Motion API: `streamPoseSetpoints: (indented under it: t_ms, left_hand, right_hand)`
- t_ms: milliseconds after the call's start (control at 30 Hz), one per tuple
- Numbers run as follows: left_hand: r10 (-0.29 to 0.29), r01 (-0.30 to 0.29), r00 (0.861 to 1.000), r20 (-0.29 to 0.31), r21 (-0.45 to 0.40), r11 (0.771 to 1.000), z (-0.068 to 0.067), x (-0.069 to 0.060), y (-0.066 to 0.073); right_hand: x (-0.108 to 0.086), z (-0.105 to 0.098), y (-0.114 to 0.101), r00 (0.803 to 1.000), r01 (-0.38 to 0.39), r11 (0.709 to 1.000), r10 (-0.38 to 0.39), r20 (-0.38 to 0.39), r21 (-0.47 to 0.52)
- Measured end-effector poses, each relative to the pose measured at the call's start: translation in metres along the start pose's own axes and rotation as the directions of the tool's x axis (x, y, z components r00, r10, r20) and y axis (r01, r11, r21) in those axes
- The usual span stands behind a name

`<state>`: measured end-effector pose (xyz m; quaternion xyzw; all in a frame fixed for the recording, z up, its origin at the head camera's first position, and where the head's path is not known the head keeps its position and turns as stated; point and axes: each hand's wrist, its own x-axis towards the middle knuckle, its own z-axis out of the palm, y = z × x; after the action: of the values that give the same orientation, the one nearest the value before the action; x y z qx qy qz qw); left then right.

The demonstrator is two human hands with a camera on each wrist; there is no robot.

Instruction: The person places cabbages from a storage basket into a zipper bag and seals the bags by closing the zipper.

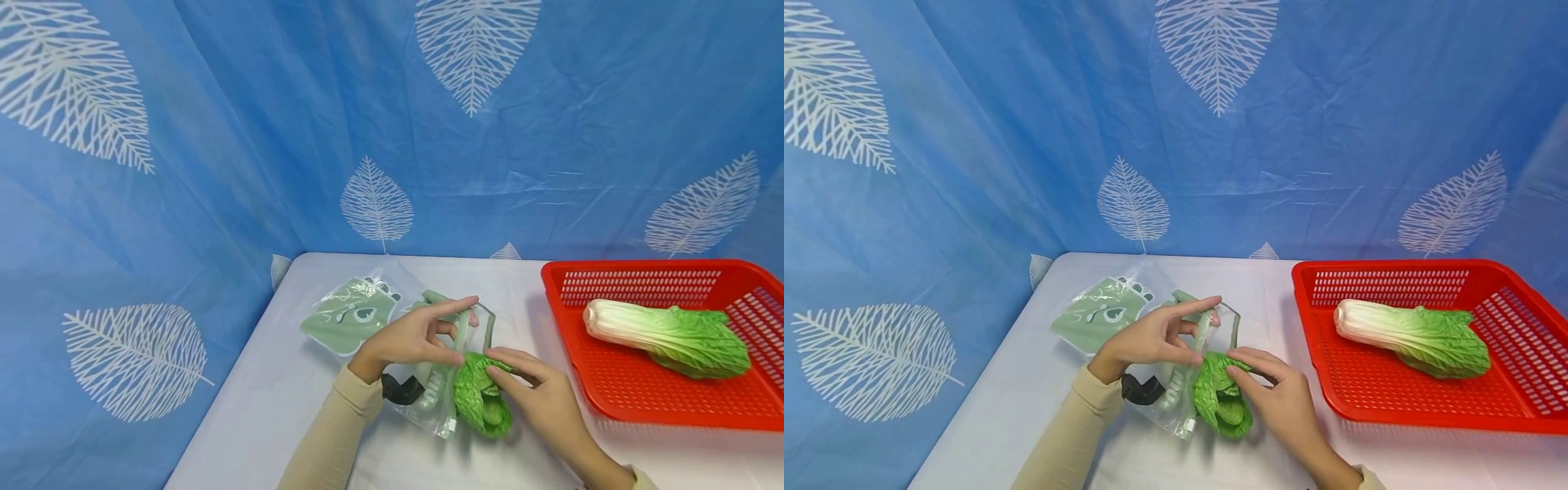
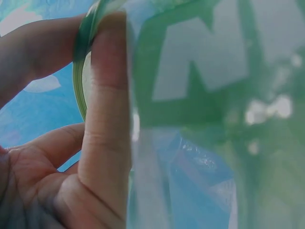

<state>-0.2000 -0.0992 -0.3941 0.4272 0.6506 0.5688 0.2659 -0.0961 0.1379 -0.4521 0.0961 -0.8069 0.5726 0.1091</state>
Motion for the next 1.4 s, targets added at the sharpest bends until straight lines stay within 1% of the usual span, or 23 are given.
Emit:
streamPoseSetpoints:
  t_ms: [100,233,333,433,500,567,667,700,767,833,900,967,1033,1100,1133,1167,1233,1267,1300,1333,1400]
  left_hand:
    - [0.007,-0.007,1.0,-0.003,-0.007,1.0,0.0,0.0,0.0]
    - [0.01,-0.01,1.0,-0.005,-0.018,1.0,0.0,-0.001,0.001]
    - [0.023,-0.024,0.999,-0.023,-0.043,0.999,-0.001,-0.004,0.004]
    - [0.064,-0.069,0.997,-0.049,-0.091,0.994,-0.003,-0.009,0.011]
    - [0.095,-0.1,0.994,-0.051,-0.126,0.987,-0.003,-0.011,0.016]
    - [0.121,-0.125,0.992,-0.033,-0.167,0.978,-0.001,-0.011,0.021]
    - [0.155,-0.153,0.988,-0.008,-0.207,0.966,0.003,-0.011,0.026]
    - [0.166,-0.163,0.986,-0.007,-0.216,0.963,0.004,-0.011,0.028]
    - [0.183,-0.183,0.983,-0.018,-0.227,0.957,0.005,-0.012,0.029]
    - [0.193,-0.197,0.98,-0.04,-0.226,0.954,0.004,-0.014,0.03]
    - [0.187,-0.195,0.981,-0.056,-0.232,0.953,0.003,-0.014,0.03]
    - [0.176,-0.187,0.982,-0.064,-0.236,0.954,0.002,-0.014,0.028]
    - [0.169,-0.181,0.983,-0.07,-0.239,0.954,0.001,-0.014,0.027]
    - [0.168,-0.181,0.983,-0.077,-0.234,0.955,-0.001,-0.014,0.025]
    - [0.169,-0.184,0.982,-0.082,-0.229,0.956,-0.001,-0.015,0.025]
    - [0.171,-0.187,0.981,-0.088,-0.227,0.956,-0.002,-0.015,0.025]
    - [0.175,-0.195,0.979,-0.104,-0.219,0.956,-0.003,-0.016,0.025]
    - [0.18,-0.2,0.977,-0.111,-0.214,0.956,-0.004,-0.016,0.025]
    - [0.184,-0.205,0.976,-0.117,-0.211,0.956,-0.004,-0.017,0.025]
    - [0.188,-0.211,0.974,-0.123,-0.208,0.955,-0.005,-0.017,0.026]
    - [0.193,-0.218,0.972,-0.134,-0.204,0.954,-0.006,-0.017,0.026]
  right_hand:
    - [0.006,0.003,0.0,1.0,-0.005,0.999,0.006,-0.014,0.036]
    - [0.014,0.009,-0.001,0.997,-0.063,0.989,0.07,-0.043,0.134]
    - [0.018,0.012,-0.005,0.988,-0.109,0.974,0.129,-0.091,0.198]
    - [0.022,0.011,-0.011,0.978,-0.095,0.968,0.135,-0.161,0.232]
    - [0.024,0.009,-0.016,0.976,-0.05,0.97,0.099,-0.195,0.238]
    - [0.026,0.009,-0.021,0.976,0.016,0.973,0.034,-0.214,0.23]
    - [0.029,0.012,-0.027,0.972,0.124,0.979,-0.088,-0.216,0.159]
    - [0.029,0.014,-0.028,0.969,0.161,0.977,-0.129,-0.211,0.141]
    - [0.029,0.017,-0.029,0.962,0.213,0.97,-0.188,-0.197,0.114]
    - [0.029,0.019,-0.029,0.96,0.237,0.967,-0.218,-0.174,0.095]
    - [0.029,0.02,-0.029,0.964,0.238,0.966,-0.222,-0.148,0.1]
    - [0.029,0.019,-0.028,0.967,0.229,0.971,-0.218,-0.131,0.075]
    - [0.029,0.018,-0.027,0.966,0.233,0.971,-0.226,-0.125,0.046]
    - [0.03,0.015,-0.025,0.951,0.279,0.96,-0.277,-0.137,-0.004]
    - [0.031,0.013,-0.023,0.934,0.317,0.947,-0.32,-0.155,-0.045]
    - [0.032,0.01,-0.023,0.913,0.359,0.93,-0.367,-0.178,-0.08]
    - [0.034,0.003,-0.028,0.857,0.441,0.888,-0.46,-0.233,-0.131]
    - [0.036,-0.001,-0.025,0.836,0.458,0.876,-0.483,-0.26,-0.153]
    - [0.037,-0.005,-0.022,0.828,0.457,0.875,-0.485,-0.282,-0.162]
    - [0.038,-0.008,-0.02,0.832,0.442,0.884,-0.467,-0.3,-0.151]
    - [0.037,-0.011,-0.014,0.861,0.389,0.916,-0.4,-0.314,-0.1]
